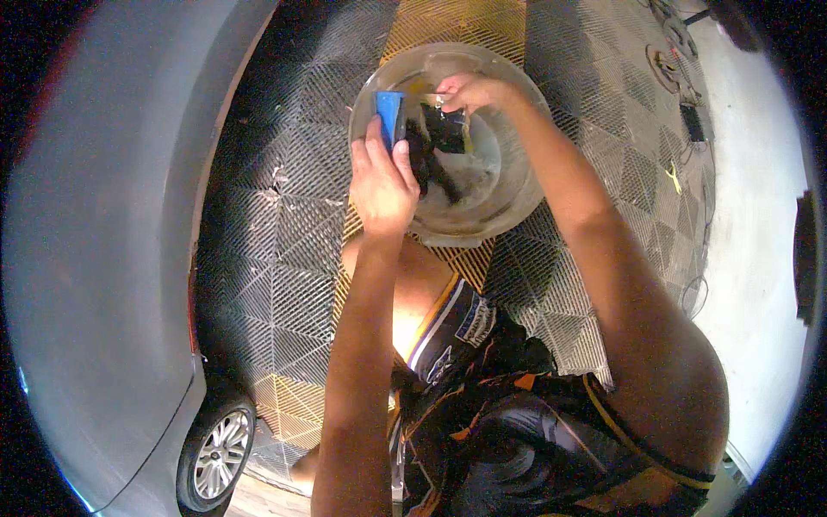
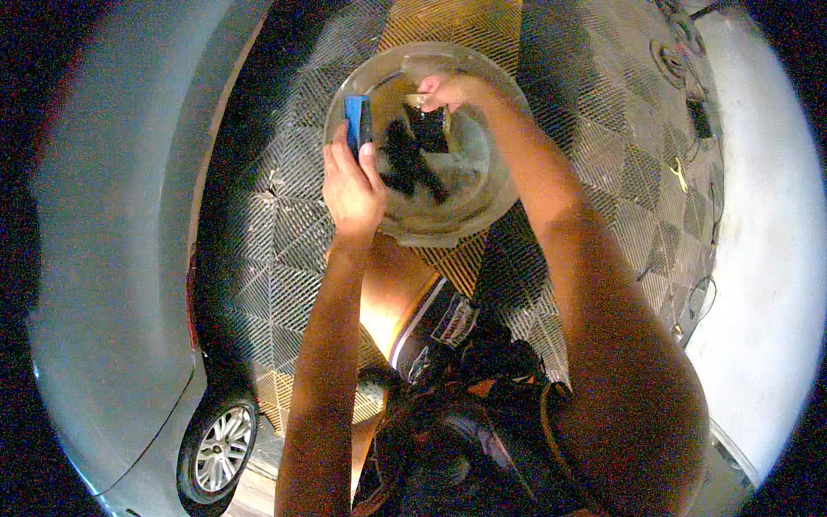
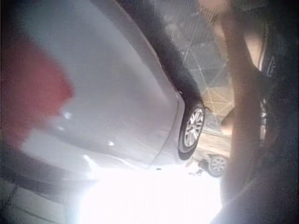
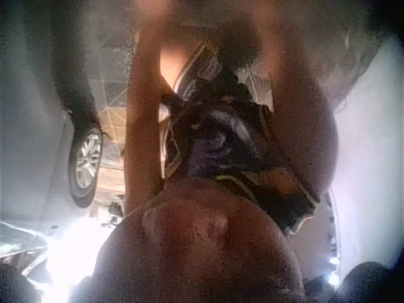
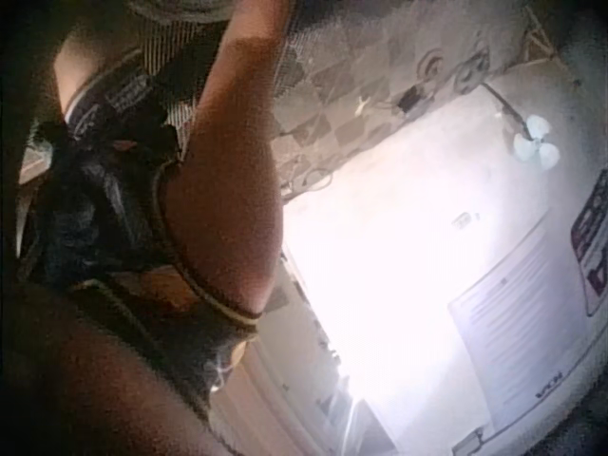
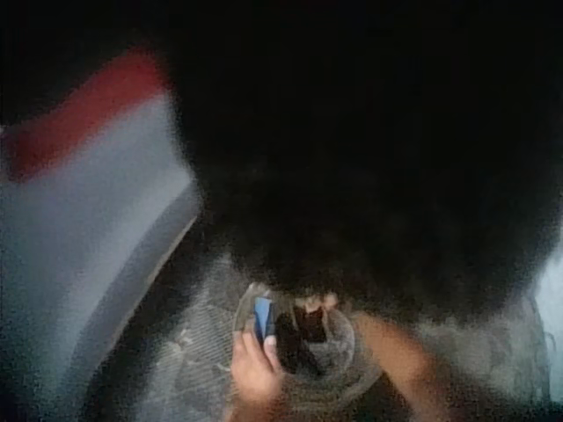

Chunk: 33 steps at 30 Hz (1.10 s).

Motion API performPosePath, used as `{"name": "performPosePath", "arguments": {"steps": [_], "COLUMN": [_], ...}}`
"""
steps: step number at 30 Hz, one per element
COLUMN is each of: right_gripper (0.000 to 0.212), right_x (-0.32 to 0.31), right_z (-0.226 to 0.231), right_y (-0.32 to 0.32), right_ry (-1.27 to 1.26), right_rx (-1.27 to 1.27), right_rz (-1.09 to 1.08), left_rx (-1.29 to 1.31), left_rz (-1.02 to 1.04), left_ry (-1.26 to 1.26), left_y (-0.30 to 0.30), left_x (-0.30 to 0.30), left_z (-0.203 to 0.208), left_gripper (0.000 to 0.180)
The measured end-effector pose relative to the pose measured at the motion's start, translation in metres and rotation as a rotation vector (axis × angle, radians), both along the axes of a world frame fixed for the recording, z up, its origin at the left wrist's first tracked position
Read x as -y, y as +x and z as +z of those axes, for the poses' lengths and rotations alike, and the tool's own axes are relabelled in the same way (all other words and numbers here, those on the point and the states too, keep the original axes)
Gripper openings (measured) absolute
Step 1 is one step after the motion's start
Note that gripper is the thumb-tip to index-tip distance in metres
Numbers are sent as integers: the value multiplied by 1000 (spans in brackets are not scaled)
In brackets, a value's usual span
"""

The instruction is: The person sands the front fender of a red car using a blue sanding block. They repeatedly dip the block into a bucket of water and continue sanding the surface, moving around the fender to cover different areas.

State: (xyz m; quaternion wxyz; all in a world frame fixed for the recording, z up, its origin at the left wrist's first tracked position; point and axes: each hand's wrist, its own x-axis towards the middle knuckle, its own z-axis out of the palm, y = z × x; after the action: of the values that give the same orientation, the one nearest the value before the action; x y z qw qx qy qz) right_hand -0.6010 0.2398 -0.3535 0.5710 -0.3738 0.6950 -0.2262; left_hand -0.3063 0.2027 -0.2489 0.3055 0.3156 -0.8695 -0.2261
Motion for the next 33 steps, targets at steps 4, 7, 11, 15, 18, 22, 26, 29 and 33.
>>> {"name": "performPosePath", "arguments": {"steps": [4,7,11,15,18,22,26,29,33], "right_gripper": [32,36,42,44,40,28,32,47,51], "right_x": [0,-11,-13,-9,-8,17,23,29,-9], "right_z": [35,48,53,60,41,35,-17,-20,-74], "right_y": [1,6,3,18,26,30,42,88,116], "right_ry": [-85,-96,-125,-84,-12,-41,-245,-416,-715], "right_rx": [52,45,137,358,134,-649,-774,-648,-996], "right_rz": [-10,-133,-83,63,10,380,386,535,627], "left_rx": [-19,16,-4,-8,4,-18,-78,-43,-19], "left_rz": [7,4,6,10,8,16,-31,2,-18], "left_ry": [-51,-10,22,21,54,11,-36,-45,27], "left_y": [3,2,-4,1,-1,4,-9,2,-8], "left_x": [5,5,5,10,7,13,6,13,6], "left_z": [-4,-2,0,1,2,-1,-6,-3,-2], "left_gripper": [47,46,46,47,48,46,45,47,48]}}
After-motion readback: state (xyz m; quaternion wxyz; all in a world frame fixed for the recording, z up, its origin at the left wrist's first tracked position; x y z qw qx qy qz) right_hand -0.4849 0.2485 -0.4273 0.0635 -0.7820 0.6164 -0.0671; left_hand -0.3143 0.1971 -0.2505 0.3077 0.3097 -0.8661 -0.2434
